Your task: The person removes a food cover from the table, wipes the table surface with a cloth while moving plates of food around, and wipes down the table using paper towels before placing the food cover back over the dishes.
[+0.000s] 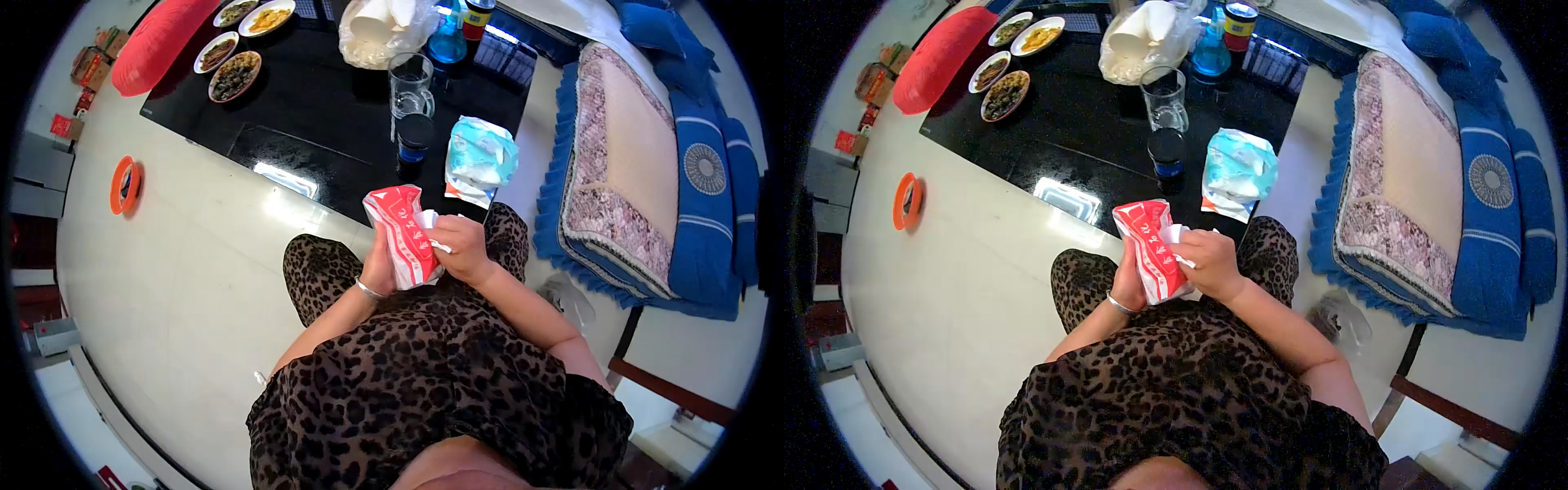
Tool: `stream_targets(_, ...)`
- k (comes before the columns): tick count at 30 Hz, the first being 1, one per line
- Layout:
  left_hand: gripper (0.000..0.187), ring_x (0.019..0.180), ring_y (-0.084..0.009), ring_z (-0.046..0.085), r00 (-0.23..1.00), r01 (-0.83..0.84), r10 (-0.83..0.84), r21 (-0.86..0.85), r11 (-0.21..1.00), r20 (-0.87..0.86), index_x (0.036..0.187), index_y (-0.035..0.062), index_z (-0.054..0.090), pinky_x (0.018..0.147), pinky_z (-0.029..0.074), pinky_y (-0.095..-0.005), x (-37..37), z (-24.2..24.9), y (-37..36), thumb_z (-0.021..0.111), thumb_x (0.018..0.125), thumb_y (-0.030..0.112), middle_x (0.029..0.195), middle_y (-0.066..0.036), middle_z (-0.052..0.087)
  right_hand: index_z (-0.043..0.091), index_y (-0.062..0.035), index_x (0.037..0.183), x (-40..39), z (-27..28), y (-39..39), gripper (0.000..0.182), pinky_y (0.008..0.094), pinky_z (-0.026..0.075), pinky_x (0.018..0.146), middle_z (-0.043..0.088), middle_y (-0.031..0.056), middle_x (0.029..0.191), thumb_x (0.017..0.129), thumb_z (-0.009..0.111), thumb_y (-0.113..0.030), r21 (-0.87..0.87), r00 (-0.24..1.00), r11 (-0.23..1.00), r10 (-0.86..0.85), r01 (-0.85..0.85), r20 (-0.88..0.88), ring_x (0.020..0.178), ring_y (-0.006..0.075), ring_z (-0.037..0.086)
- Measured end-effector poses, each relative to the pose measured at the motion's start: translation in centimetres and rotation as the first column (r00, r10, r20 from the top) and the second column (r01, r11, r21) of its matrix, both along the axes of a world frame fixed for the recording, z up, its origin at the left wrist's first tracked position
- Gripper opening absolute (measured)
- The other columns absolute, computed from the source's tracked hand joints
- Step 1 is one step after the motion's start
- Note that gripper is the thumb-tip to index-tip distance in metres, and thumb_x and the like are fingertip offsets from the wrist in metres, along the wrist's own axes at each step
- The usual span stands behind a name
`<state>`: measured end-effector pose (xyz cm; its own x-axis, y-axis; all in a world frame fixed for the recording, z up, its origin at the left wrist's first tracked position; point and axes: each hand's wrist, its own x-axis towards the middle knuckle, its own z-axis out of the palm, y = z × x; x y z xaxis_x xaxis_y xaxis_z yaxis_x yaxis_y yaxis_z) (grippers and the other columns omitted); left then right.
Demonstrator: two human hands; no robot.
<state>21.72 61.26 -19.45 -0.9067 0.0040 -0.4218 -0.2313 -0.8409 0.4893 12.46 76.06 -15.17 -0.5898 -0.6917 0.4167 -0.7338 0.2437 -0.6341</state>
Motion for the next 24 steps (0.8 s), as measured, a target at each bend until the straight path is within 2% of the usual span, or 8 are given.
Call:
stream_targets(6,0.071,0.124,-0.0272,0.052,0.999,-0.041,0.041,0.054,0.998,0.000,0.144,0.0064,0.028,0.102,0.046,-0.0432,0.1,-0.3,-0.7,0.022,0.097,0.060,0.139,-0.015,0.047,0.068,0.0011,0.095,-0.6,1.0,0.3,0.022,0.0290,0.045,0.061,0.060,0.0119,0.074,0.072,0.069,0.003,-0.274,0.959,0.941,-0.130,0.199,0.251,0.065,0.0228,0.060)
stream_targets(9,0.067,0.121,-0.0278,0.055,0.991,-0.127,0.127,0.011,0.992,0.031,0.141,0.0037,0.031,0.100,0.047,-0.0432,0.1,-0.6,-1.0,0.024,0.099,0.056,0.136,-0.015,0.050,0.065,0.0034,0.100,-1.5,0.3,1.1,0.014,0.0269,0.046,0.069,0.065,0.0068,0.087,0.088,0.062,-0.003,-0.335,0.905,0.903,-0.119,0.270,0.408,0.077,0.0154,0.060)
stream_targets(11,0.066,0.120,-0.0287,0.055,0.982,-0.179,0.179,-0.002,0.984,0.063,0.140,0.0025,0.033,0.100,0.048,-0.0441,-0.1,-0.6,-1.4,0.025,0.100,0.054,0.136,-0.016,0.050,0.061,0.0021,0.111,-1.9,-0.2,1.6,0.021,0.0278,0.049,0.078,0.066,0.0073,0.100,0.094,0.057,-0.011,-0.406,0.574,0.747,0.040,0.527,0.818,0.089,0.0172,0.063)
stream_targets(12,0.066,0.120,-0.0289,0.055,0.983,-0.181,0.180,0.020,0.983,0.046,0.140,0.0022,0.033,0.100,0.047,-0.0443,0.0,-0.8,-1.6,0.025,0.100,0.054,0.136,-0.016,0.050,0.052,-0.0007,0.126,-2.2,0.3,1.9,0.038,0.0355,0.049,0.093,0.062,0.0110,0.118,0.097,0.054,-0.025,-0.493,0.544,0.724,0.193,0.482,0.816,0.108,0.0220,0.060)
stream_targets(15,0.067,0.122,-0.0298,0.053,0.980,-0.196,0.197,0.053,0.979,-0.021,0.141,0.0020,0.033,0.103,0.045,-0.0454,0.0,-1.6,-2.1,0.027,0.100,0.054,0.137,-0.016,0.049,0.050,-0.0038,0.130,-2.7,1.0,2.3,0.040,0.0376,0.046,0.098,0.058,0.0098,0.124,0.095,0.055,-0.024,-0.644,0.445,0.482,0.471,0.594,0.762,0.113,0.0211,0.056)
stream_targets(20,0.071,0.125,-0.0302,0.050,0.963,-0.260,0.261,0.024,0.965,-0.075,0.143,0.0038,0.032,0.105,0.041,-0.0458,-0.4,-3.1,-5.4,0.031,0.097,0.059,0.139,-0.015,0.048,0.045,-0.0070,0.135,-5.0,2.3,3.4,0.050,0.0456,0.039,0.106,0.051,0.0107,0.135,0.098,0.044,-0.041,-0.483,0.292,0.431,0.438,0.762,0.850,0.123,0.0280,0.049)
stream_targets(23,0.071,0.128,-0.0302,0.047,0.939,-0.329,0.325,-0.018,0.944,-0.110,0.143,0.0052,0.032,0.106,0.040,-0.0466,-2.3,-2.7,-8.3,0.031,0.097,0.059,0.141,-0.014,0.046,0.046,-0.0072,0.134,-6.7,-1.2,6.9,0.054,0.0459,0.040,0.105,0.053,0.0111,0.132,0.093,0.053,-0.042,-0.676,0.275,0.391,0.701,0.624,0.659,0.122,0.0283,0.050)
stream_targets(24,0.070,0.128,-0.0302,0.047,0.927,-0.367,0.358,-0.061,0.928,-0.114,0.143,0.0053,0.032,0.107,0.040,-0.0469,-3.2,-2.0,-9.2,0.031,0.097,0.058,0.141,-0.014,0.045,0.046,-0.0071,0.134,-6.7,-1.1,7.3,0.055,0.0462,0.040,0.105,0.053,0.0113,0.133,0.092,0.055,-0.042,-0.644,0.297,0.397,0.649,0.654,0.701,0.122,0.0285,0.050)
